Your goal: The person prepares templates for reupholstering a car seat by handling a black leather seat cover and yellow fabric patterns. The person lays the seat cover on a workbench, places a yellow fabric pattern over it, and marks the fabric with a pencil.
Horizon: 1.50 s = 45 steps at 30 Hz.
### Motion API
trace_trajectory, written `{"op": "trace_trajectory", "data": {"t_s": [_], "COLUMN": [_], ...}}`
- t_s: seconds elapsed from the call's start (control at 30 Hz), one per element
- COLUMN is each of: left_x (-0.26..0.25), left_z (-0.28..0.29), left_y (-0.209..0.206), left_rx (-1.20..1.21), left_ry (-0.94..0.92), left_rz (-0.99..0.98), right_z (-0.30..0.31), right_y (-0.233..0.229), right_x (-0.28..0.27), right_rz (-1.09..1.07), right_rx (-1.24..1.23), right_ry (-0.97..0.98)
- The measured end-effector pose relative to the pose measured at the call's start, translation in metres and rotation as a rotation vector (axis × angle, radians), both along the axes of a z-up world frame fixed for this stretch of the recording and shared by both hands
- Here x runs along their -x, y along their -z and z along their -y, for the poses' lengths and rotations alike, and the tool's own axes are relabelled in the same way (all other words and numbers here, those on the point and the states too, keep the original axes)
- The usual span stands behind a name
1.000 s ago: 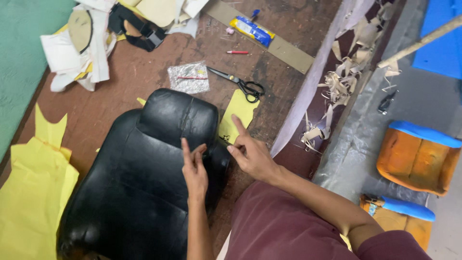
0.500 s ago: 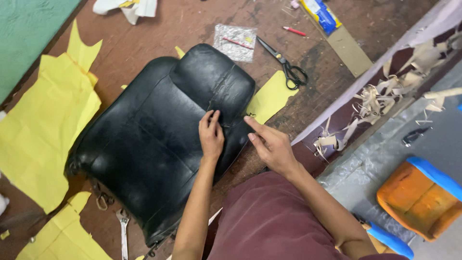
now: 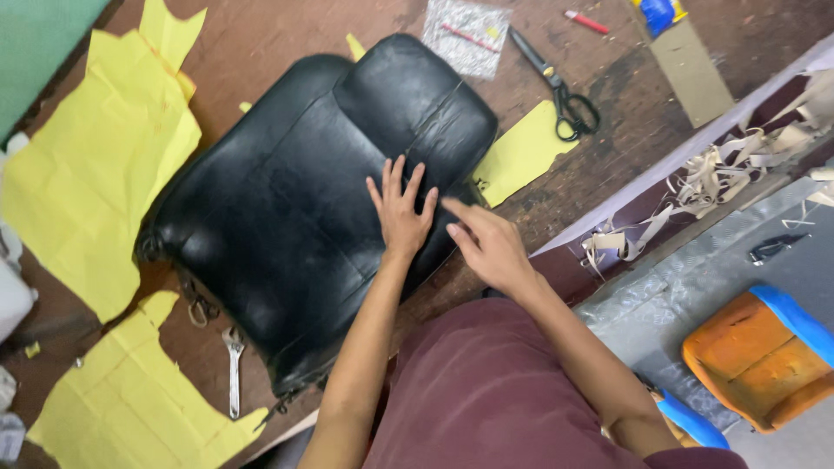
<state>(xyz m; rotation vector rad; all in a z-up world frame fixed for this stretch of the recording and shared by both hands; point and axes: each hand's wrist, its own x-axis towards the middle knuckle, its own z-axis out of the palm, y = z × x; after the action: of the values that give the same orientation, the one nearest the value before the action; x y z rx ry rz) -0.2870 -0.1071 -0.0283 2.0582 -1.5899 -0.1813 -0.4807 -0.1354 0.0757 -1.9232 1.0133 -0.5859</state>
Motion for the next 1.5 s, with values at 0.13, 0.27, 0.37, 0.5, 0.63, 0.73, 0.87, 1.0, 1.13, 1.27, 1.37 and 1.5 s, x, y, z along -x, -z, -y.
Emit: {"op": "trace_trajectory", "data": {"t_s": [0.13,0.27,0.37,0.5,0.63,0.73,0.87,1.0,1.13,1.27,1.37,1.5], "left_x": [-0.003,-0.006,-0.007,-0.013,-0.013,-0.006,-0.008,-0.065,-0.096,-0.102,-0.109,-0.139], "left_z": [-0.005,-0.007,-0.008,-0.027,-0.078,-0.115,-0.152,-0.193,-0.209,-0.211,-0.223,-0.279], "left_y": [0.013,0.029,0.033,0.015,-0.004,-0.014,-0.032,-0.050,-0.063,-0.060,-0.053,-0.044], "left_rx": [0.043,0.055,0.089,-0.035,-0.257,-0.301,-0.446,-0.561,-0.636,-0.607,-0.610,-0.256], "left_ry": [0.007,-0.036,-0.037,-0.004,-0.060,-0.165,-0.360,-0.629,-0.635,-0.621,-0.560,-0.463], "left_rz": [-0.030,-0.073,-0.106,-0.048,0.086,0.064,0.093,-0.056,-0.204,-0.205,-0.285,-0.542], "right_z": [-0.004,-0.008,-0.007,-0.006,-0.013,-0.019,-0.028,-0.041,-0.043,-0.058,-0.088,-0.127], "right_y": [0.037,0.069,0.078,0.078,0.079,0.075,0.080,0.094,0.101,0.118,0.123,0.116], "right_x": [-0.028,-0.037,-0.032,-0.032,-0.057,-0.090,-0.134,-0.156,-0.166,-0.220,-0.279,-0.343], "right_rz": [-0.087,-0.376,-0.308,-0.321,-0.015,-0.084,0.005,-0.176,-0.267,-0.145,-0.018,-0.027], "right_rx": [0.054,0.025,0.091,-0.086,0.318,0.233,0.401,0.524,0.490,0.485,0.498,0.460], "right_ry": [-0.099,-0.207,-0.190,-0.127,-0.209,-0.276,-0.379,-0.350,-0.309,-0.332,-0.406,-0.414]}}
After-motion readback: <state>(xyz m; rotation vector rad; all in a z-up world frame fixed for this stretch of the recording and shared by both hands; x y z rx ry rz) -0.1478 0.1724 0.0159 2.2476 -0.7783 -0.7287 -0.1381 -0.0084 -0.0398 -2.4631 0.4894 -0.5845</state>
